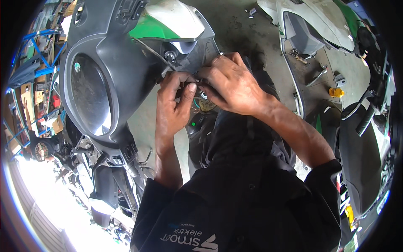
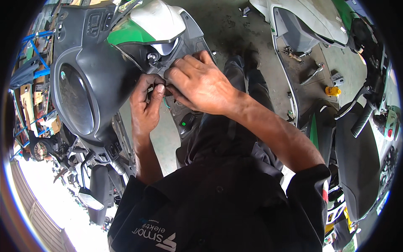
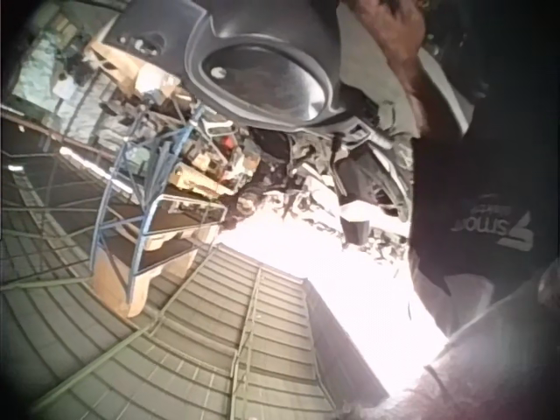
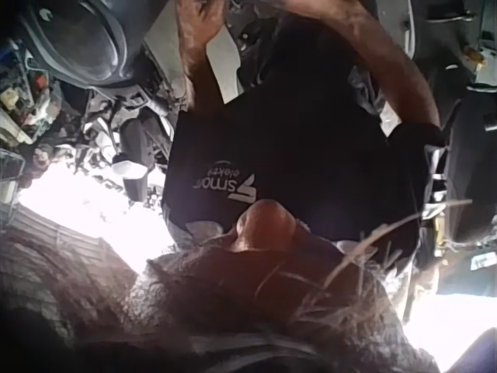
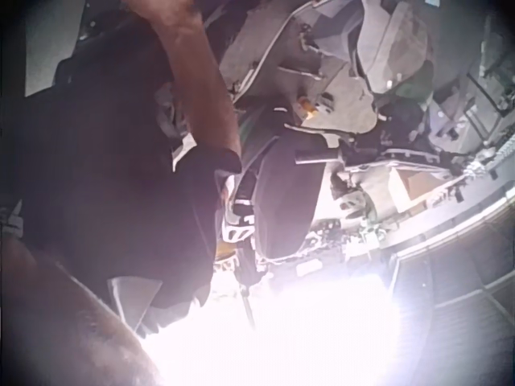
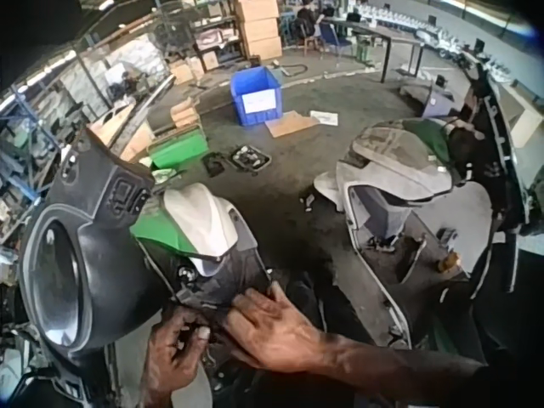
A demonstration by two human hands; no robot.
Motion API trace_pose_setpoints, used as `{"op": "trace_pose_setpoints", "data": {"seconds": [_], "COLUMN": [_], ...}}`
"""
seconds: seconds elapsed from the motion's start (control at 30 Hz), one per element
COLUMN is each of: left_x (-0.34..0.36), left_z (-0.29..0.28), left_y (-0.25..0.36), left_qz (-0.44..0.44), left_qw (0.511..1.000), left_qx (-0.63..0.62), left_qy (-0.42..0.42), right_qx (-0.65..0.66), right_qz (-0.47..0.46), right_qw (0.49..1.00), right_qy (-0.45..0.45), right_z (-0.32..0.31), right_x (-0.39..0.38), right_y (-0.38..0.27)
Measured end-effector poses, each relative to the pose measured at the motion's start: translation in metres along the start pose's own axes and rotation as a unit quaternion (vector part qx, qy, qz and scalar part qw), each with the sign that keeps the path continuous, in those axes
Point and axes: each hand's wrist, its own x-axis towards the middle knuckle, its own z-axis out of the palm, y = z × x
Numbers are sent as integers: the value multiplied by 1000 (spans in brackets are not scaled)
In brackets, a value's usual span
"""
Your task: The person works on the internal wiring and electronic components of a scooter, using pliers to manipulate wires and connectors before fitting a plastic component back into place.
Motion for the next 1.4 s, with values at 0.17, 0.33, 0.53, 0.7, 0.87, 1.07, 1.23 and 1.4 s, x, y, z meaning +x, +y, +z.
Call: {"op": "trace_pose_setpoints", "data": {"seconds": [0.17,0.33,0.53,0.7,0.87,1.07,1.23,1.4], "left_x": [1,5,3,2,3,7,1,1], "left_z": [-1,-3,-2,-3,-1,0,-1,-1], "left_y": [0,3,2,-3,-2,3,-2,-1], "left_qz": [2,70,12,14,21,68,48,28], "left_qw": [1000,994,1000,1000,999,994,997,999], "left_qx": [8,82,10,10,24,83,53,28], "left_qy": [-1,-5,-11,-18,-8,0,11,9], "right_qx": [54,652,332,36,96,656,143,10], "right_qz": [110,551,341,15,84,570,241,69], "right_qw": [990,516,876,993,989,495,960,996], "right_qy": [-62,-66,-74,-115,-80,-16,-11,-50], "right_z": [6,9,2,-8,-3,3,-2,-2], "right_x": [-3,7,-3,-7,-9,-1,-7,-14], "right_y": [-10,-14,3,7,1,-27,-23,-6]}}
